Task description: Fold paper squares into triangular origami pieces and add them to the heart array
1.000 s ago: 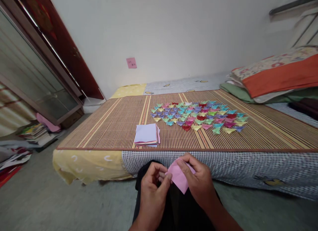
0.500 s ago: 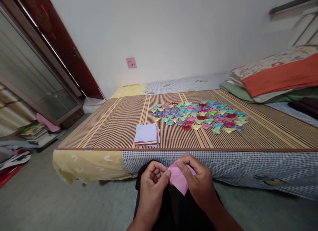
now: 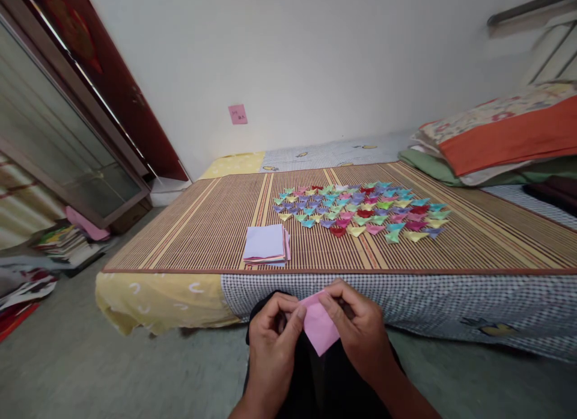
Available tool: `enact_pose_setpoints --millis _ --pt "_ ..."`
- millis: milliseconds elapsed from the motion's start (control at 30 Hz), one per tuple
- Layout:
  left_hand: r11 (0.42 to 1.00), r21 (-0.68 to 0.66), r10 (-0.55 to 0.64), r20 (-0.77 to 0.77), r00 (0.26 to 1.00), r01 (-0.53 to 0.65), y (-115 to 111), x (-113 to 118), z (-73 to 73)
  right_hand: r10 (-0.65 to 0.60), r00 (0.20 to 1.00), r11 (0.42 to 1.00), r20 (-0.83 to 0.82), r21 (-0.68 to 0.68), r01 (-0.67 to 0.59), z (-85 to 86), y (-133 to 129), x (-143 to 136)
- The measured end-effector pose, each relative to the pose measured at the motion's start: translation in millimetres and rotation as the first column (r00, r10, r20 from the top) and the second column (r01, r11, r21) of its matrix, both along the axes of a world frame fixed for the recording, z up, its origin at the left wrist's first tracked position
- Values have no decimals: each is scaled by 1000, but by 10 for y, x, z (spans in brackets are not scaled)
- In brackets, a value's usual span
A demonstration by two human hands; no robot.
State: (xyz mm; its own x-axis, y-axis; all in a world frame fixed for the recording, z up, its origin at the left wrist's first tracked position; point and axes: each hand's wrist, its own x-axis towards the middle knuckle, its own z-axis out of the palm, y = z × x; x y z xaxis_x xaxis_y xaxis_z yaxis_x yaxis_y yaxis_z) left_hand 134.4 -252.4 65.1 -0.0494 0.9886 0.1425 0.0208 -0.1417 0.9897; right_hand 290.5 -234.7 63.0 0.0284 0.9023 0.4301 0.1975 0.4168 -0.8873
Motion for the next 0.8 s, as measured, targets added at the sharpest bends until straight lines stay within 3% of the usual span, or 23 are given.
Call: enact_pose_setpoints --millis 133,400,600,800 --pt "997 52 60 -98 993 -55 -17 -10 -11 12 1000 999 -5 -37 -12 0 11 -2" --pt "994 -22 104 -69 992 -106 -30 -2 -55 53 997 994 -61 -94 -59 -12 11 25" --pt "991 -121 -69 -72 995 60 41 -38 -49 100 992 987 -76 -118 -109 10 30 54" --pt "996 -79 -63 -250 966 44 27 -50 19 162 987 970 6 -185 -158 118 83 109"
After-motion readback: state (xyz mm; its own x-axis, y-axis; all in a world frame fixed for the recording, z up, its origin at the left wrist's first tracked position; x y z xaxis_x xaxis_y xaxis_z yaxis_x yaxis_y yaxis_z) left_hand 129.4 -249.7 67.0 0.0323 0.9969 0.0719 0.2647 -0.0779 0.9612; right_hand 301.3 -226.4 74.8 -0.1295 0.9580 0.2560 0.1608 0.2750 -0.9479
